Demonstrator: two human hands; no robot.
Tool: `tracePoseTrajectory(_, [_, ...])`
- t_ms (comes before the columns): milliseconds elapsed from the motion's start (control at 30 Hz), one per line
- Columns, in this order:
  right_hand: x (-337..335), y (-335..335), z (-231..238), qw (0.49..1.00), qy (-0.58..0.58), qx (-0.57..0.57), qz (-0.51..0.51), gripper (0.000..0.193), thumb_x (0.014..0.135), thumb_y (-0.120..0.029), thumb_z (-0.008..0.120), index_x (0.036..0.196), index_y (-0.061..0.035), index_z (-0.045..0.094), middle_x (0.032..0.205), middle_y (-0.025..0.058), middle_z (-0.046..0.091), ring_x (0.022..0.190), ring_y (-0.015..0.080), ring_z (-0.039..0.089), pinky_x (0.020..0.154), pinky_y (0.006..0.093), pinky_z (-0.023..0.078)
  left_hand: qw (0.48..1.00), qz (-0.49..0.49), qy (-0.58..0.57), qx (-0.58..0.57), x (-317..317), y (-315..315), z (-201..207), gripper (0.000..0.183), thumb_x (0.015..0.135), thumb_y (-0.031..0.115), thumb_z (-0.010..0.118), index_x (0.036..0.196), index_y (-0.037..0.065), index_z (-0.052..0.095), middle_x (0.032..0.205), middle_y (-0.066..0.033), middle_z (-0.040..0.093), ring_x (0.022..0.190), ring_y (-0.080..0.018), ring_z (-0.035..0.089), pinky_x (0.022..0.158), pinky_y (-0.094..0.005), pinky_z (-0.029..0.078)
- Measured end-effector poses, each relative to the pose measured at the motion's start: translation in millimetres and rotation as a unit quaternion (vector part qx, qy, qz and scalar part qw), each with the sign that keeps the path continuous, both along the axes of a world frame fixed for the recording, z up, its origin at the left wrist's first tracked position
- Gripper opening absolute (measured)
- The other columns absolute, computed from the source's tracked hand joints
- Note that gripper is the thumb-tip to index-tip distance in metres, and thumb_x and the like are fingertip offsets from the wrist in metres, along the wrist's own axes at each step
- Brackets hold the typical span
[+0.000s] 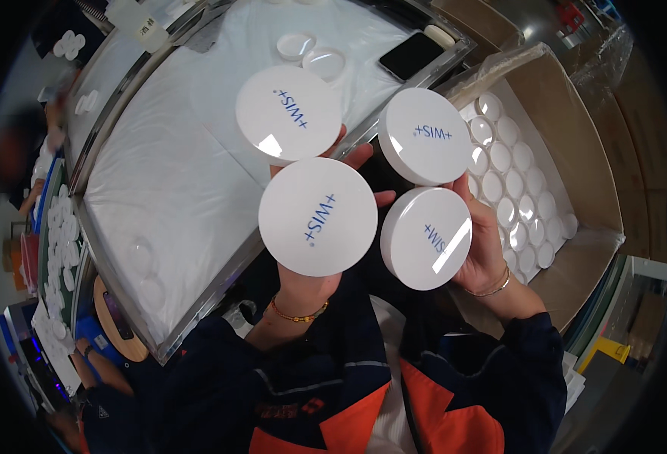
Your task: The recorder sorts, wipes, and packs white plastic jar lids into a large cardboard box in a manufacturing facility.
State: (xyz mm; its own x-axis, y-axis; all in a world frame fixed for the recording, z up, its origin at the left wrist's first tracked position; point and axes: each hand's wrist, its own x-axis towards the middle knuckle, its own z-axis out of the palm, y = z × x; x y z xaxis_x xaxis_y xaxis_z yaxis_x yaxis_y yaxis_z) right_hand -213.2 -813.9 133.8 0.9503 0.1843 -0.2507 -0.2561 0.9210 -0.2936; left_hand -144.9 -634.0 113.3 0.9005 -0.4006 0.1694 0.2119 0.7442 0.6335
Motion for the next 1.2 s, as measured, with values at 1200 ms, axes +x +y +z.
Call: tracePoseTrajectory(1200, [27, -33, -35, 0.984, -0.022, -0.166, -0.065, 0.049, 0.099, -0.031, 0.049, 0.141, -0.0109, 0.034, 0.123, 0.0043, 0.054, 0.107, 0.0143, 0.058, 0.092, 0.0332, 0.051, 0.928, 0.084, -0.073, 0.354, 78, 42, -15, 0.032, 0.088, 0.007, 0.059, 0.117, 0.005, 0.044, 0.096, -0.0057, 0.056, 0.087, -0.0100, 0.056, 0.076, -0.0251, 0.048])
